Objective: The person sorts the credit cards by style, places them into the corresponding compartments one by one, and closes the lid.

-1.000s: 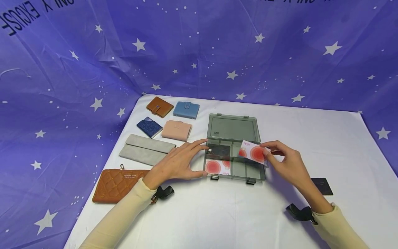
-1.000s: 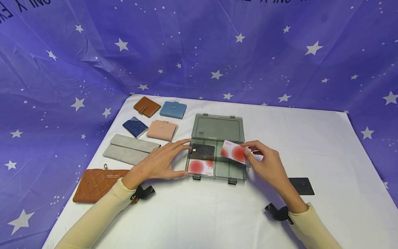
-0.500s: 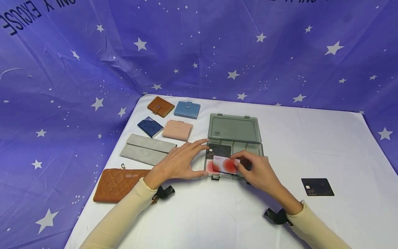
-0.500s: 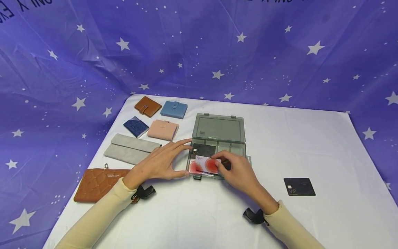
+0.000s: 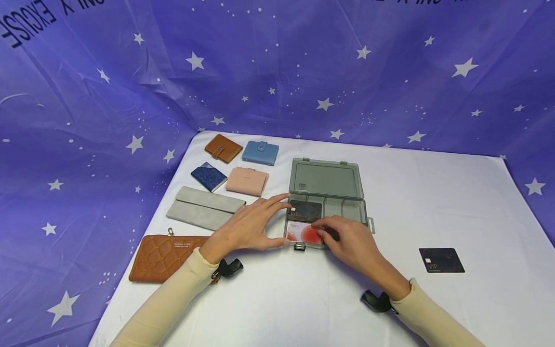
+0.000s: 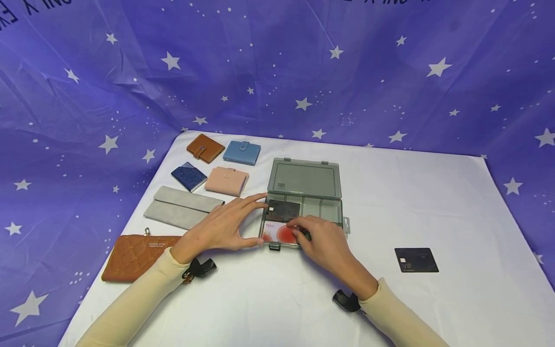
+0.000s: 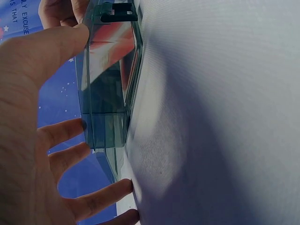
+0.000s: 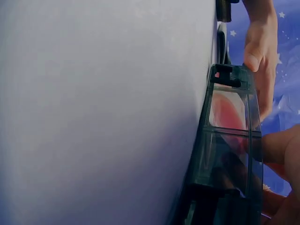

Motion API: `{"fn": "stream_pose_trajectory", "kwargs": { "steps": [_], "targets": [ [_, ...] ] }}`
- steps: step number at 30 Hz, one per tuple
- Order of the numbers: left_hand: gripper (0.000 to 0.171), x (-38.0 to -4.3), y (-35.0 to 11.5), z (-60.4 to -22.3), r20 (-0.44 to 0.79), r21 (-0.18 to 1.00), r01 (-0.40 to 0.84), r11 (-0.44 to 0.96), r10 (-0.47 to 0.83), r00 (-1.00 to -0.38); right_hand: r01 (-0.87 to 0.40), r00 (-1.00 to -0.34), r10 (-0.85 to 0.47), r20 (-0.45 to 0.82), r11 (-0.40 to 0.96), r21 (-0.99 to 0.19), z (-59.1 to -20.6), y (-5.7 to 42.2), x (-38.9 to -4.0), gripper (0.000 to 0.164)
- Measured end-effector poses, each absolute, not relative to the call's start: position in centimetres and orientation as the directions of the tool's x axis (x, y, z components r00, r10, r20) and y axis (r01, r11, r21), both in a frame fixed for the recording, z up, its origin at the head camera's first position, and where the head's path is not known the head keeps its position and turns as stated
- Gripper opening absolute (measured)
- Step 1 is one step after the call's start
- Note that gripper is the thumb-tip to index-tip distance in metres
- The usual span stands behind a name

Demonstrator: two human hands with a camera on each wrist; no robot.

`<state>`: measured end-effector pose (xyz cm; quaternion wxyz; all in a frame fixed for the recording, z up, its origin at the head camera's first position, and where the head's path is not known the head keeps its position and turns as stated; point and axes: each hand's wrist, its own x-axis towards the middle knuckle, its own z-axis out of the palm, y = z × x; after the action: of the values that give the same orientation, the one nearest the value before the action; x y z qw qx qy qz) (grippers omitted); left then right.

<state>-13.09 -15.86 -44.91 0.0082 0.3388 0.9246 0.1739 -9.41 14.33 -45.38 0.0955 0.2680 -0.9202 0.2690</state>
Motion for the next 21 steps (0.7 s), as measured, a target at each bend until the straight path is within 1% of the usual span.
{"fn": "stream_pose_trajectory", "kwargs": {
  "steps": [7,11,17,21],
  "targets": [
    [0.088,-13.1,-15.9,-44.9,0.092,0.328,0.617,0.716,0.626,-0.775,-0.543,-0.838,-0.468,0.281,0.767,-0.343,-45.2,14.2,-9.3,0.022],
    [0.088,-13.1,-15.9,-44.9,0.090,0.330,0.615,0.716,0.625,-0.776,-0.536,-0.843,-0.472,0.259,0.781,-0.320,-45.1,14.1,-9.2,0.023],
    [0.088,-13.1,-15.9,-45.0,0.099,0.333,0.624,0.707,0.632,-0.769,-0.537,-0.843,-0.479,0.245,0.772,-0.339,-44.9,14.4,-9.1,0.022],
    [0.088,-13.1,-15.9,-44.9,0.089,0.333,0.623,0.708,0.634,-0.768,-0.532,-0.847,-0.484,0.221,0.750,-0.394,-44.4,15.5,-9.2,0.023]
  ]
}}
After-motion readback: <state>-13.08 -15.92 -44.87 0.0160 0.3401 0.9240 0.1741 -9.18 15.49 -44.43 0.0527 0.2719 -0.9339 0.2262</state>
